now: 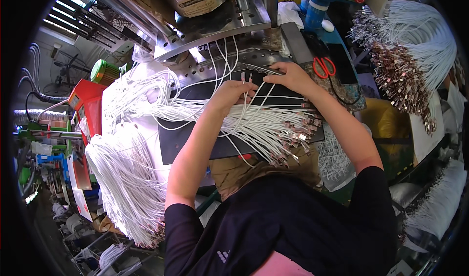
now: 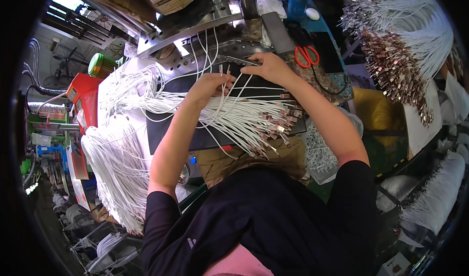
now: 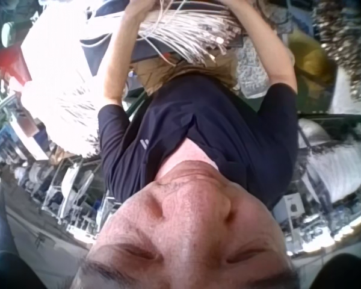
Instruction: The person is manually inserting bundles of white wires into a connector assembly machine for processing.
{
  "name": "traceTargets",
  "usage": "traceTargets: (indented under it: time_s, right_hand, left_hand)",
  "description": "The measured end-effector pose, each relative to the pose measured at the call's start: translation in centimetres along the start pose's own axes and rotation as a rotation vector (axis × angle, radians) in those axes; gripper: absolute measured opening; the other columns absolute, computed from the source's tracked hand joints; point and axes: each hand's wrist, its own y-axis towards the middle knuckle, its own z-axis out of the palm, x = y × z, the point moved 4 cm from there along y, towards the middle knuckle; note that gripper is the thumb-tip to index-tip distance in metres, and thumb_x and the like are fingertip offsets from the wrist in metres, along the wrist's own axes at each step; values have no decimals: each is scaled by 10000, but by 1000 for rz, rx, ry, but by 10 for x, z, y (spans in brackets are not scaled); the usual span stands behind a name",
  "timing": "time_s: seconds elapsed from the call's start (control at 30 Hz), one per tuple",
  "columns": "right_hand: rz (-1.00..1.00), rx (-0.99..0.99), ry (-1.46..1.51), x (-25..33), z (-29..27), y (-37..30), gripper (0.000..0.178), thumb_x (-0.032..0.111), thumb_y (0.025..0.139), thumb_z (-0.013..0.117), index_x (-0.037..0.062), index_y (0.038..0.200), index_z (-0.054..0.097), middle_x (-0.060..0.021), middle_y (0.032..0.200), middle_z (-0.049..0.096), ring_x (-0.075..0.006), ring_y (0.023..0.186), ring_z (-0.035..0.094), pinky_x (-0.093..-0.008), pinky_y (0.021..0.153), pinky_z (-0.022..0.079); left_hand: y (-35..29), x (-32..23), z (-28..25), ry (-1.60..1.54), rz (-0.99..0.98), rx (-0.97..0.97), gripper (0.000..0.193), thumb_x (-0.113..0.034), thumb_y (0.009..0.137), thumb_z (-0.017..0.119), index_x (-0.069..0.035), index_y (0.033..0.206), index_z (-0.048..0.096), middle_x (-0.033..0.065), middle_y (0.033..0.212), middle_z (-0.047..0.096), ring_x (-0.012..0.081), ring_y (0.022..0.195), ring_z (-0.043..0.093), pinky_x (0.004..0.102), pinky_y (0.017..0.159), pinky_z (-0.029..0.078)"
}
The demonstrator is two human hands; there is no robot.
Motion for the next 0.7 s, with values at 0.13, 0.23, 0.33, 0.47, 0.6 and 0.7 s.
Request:
traceTargets:
  time_s: [0.13,0.23,0.33,0.47,0.6,0.7]
  right_hand:
    - [-62,2,-45,7,1,-2,402,234,832,791,-18,1121,666,-72,954,712,-113,848,639,-271,766,496]
    - [-98,123,-9,20,6,-13,417,238,821,800,-22,1118,666,-71,953,712,-115,848,639,-270,769,493]
    - [-183,58,-168,25,11,-21,479,317,781,823,-10,1104,686,-83,903,711,-139,800,643,-288,736,490]
    - [-103,21,-102,17,5,-11,438,263,791,820,-11,1104,682,-76,920,715,-121,825,640,-276,754,490]
    - [-81,69,35,8,5,-9,403,224,810,810,-14,1108,679,-69,936,719,-106,844,638,-266,769,491]
    - [-104,104,46,11,8,-10,407,234,812,808,-15,1109,680,-69,932,720,-107,840,639,-266,765,491]
  left_hand:
    - [0,3,-1,131,33,-69,255,-245,921,670,-13,1001,740,-3,793,666,86,695,599,218,651,459]
    - [5,3,1,202,42,-47,236,-255,898,698,-25,929,742,-17,735,654,78,637,588,212,613,442]
    - [9,5,8,139,41,-64,218,-248,890,705,-34,909,738,-16,726,656,76,622,587,209,596,430]
    - [8,8,5,88,51,-67,204,-250,887,711,-47,883,733,-8,735,665,77,626,594,209,589,425]
    - [7,8,6,72,55,-57,204,-254,886,714,-51,872,730,-5,743,671,81,640,602,212,595,428]
    - [5,6,6,82,47,-59,214,-263,890,713,-51,869,730,-6,742,669,81,649,604,212,603,432]
